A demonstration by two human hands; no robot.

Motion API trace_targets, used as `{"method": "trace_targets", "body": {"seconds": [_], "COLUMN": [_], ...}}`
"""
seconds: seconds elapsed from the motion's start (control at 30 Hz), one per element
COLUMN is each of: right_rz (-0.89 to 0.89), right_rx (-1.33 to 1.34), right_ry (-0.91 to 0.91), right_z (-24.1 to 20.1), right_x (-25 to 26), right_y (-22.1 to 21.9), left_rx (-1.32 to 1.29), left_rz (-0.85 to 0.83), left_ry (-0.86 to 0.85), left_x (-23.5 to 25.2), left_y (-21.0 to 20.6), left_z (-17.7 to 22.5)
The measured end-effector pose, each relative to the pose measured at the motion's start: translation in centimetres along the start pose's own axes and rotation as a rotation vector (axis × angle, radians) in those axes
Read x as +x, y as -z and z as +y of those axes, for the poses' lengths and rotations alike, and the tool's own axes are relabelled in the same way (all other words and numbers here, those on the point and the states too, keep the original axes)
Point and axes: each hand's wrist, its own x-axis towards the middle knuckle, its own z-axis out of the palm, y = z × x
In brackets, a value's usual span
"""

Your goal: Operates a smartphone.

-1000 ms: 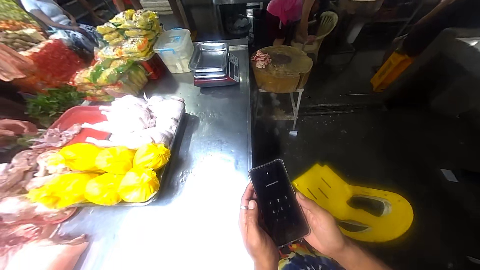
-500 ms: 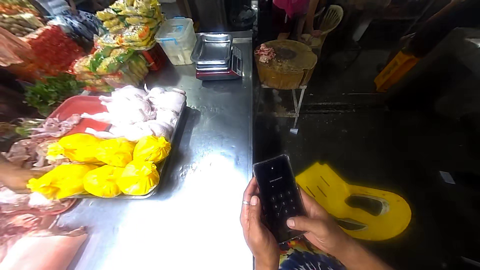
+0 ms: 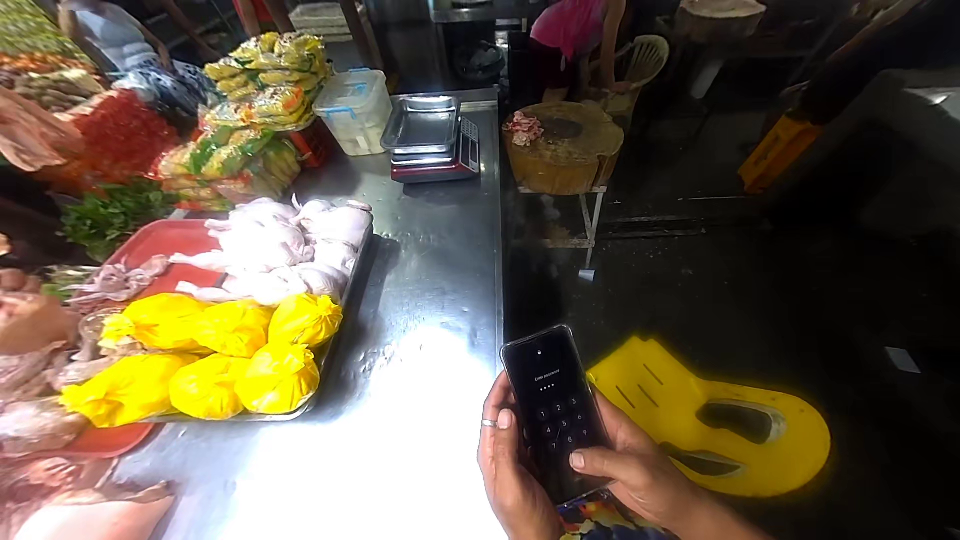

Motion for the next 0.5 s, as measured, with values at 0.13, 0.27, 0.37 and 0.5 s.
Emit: {"method": "trace_targets", "body": {"seconds": [0.13,0.27,0.37,0.5], "right_rz": [-0.012,-0.055,-0.102,-0.120], "right_rx": [0.025,0.068,0.071,0.006], "right_ry": [0.012,0.015,0.014,0.021], "right_z": [0.03,-0.02,-0.16,-0.12], "right_x": [-0.09,-0.22,-0.27,-0.44], "right_y": [-0.01,0.14,0.27,0.29], "left_rx": [0.006,-0.001,-0.027,-0.026], "left_rz": [0.013,0.003,0.019,0.038], "left_ry": [0.001,-0.012,-0.014,-0.041], "left_x": [-0.07,-0.22,-0.31,-0.41], "left_y": [-0.27,-0.16,-0.11,0.21], "left_z": [0.24,0.12,0.19,0.12]}}
